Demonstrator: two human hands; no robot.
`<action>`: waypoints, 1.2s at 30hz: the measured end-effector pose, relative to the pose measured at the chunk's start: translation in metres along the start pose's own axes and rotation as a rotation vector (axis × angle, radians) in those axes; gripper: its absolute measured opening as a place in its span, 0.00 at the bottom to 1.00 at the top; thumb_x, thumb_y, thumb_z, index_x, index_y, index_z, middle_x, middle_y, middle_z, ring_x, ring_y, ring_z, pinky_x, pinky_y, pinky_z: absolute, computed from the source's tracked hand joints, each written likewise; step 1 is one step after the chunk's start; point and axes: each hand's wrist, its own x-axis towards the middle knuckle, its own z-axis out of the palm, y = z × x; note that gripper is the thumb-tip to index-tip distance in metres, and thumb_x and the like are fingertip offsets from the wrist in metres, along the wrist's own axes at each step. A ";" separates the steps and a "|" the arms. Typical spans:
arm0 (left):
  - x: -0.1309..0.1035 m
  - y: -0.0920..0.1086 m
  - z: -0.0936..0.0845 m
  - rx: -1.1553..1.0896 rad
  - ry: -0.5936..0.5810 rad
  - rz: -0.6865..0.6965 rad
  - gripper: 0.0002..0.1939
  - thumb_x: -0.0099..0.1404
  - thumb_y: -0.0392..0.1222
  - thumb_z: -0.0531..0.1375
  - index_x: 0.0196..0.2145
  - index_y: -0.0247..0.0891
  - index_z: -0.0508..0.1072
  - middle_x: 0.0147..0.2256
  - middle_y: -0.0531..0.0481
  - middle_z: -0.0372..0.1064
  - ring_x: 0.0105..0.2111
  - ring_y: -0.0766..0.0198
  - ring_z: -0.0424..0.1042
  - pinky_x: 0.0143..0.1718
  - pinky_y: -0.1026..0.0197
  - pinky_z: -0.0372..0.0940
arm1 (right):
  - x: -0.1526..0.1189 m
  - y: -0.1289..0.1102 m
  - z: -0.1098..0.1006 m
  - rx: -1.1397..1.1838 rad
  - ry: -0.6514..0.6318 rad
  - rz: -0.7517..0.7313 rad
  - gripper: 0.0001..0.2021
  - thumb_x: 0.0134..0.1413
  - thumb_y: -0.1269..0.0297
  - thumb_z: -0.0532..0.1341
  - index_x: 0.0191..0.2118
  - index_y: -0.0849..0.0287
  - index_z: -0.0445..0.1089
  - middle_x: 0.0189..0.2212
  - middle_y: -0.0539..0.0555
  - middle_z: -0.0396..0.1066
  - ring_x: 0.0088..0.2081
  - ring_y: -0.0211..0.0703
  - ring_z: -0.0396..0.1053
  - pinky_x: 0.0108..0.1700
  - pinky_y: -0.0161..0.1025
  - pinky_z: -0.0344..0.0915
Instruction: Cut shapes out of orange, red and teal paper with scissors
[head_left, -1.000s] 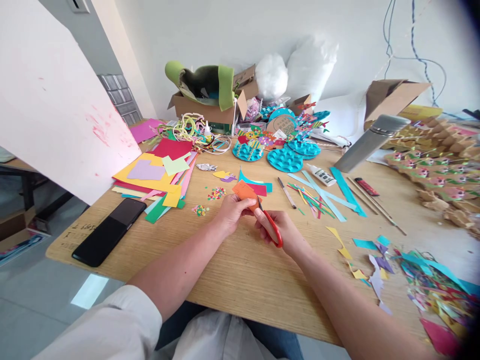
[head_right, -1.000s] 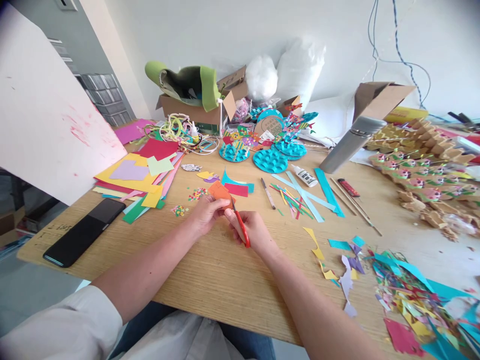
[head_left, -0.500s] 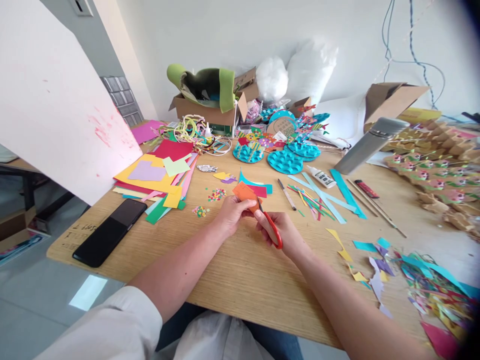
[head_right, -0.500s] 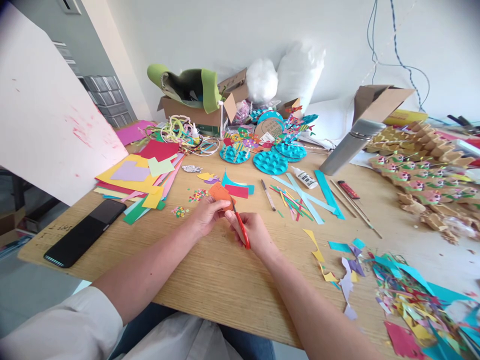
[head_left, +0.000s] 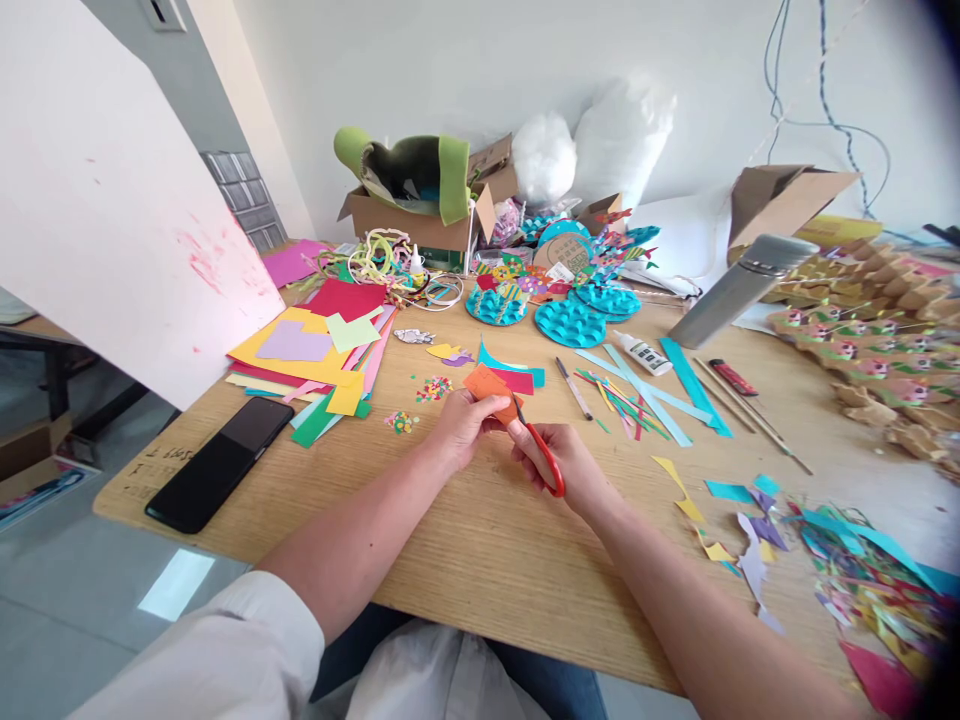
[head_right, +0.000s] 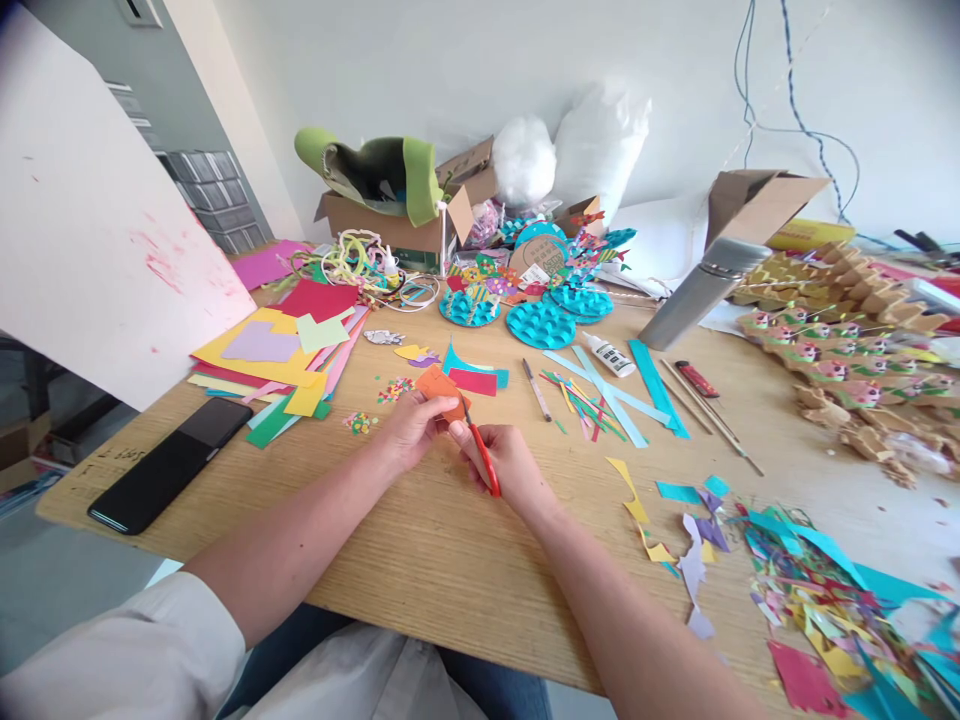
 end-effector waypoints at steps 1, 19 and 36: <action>0.000 0.000 0.000 0.004 -0.005 0.002 0.11 0.43 0.40 0.69 0.25 0.34 0.74 0.25 0.52 0.70 0.26 0.67 0.68 0.28 0.63 0.62 | 0.000 0.000 0.000 -0.002 -0.006 -0.002 0.31 0.47 0.32 0.61 0.21 0.61 0.65 0.12 0.48 0.63 0.12 0.31 0.59 0.14 0.28 0.49; 0.000 -0.001 -0.001 0.028 -0.013 0.002 0.11 0.43 0.41 0.69 0.25 0.34 0.74 0.25 0.51 0.70 0.26 0.66 0.68 0.29 0.63 0.62 | -0.002 -0.005 0.000 -0.022 0.002 0.011 0.32 0.46 0.31 0.60 0.21 0.60 0.64 0.12 0.48 0.62 0.12 0.31 0.58 0.14 0.28 0.48; -0.001 -0.001 -0.001 0.043 -0.029 -0.009 0.11 0.44 0.42 0.69 0.25 0.34 0.75 0.26 0.50 0.72 0.26 0.66 0.68 0.29 0.64 0.62 | -0.003 -0.006 0.001 -0.014 -0.001 0.003 0.31 0.48 0.32 0.60 0.22 0.61 0.66 0.14 0.50 0.65 0.14 0.32 0.60 0.16 0.29 0.50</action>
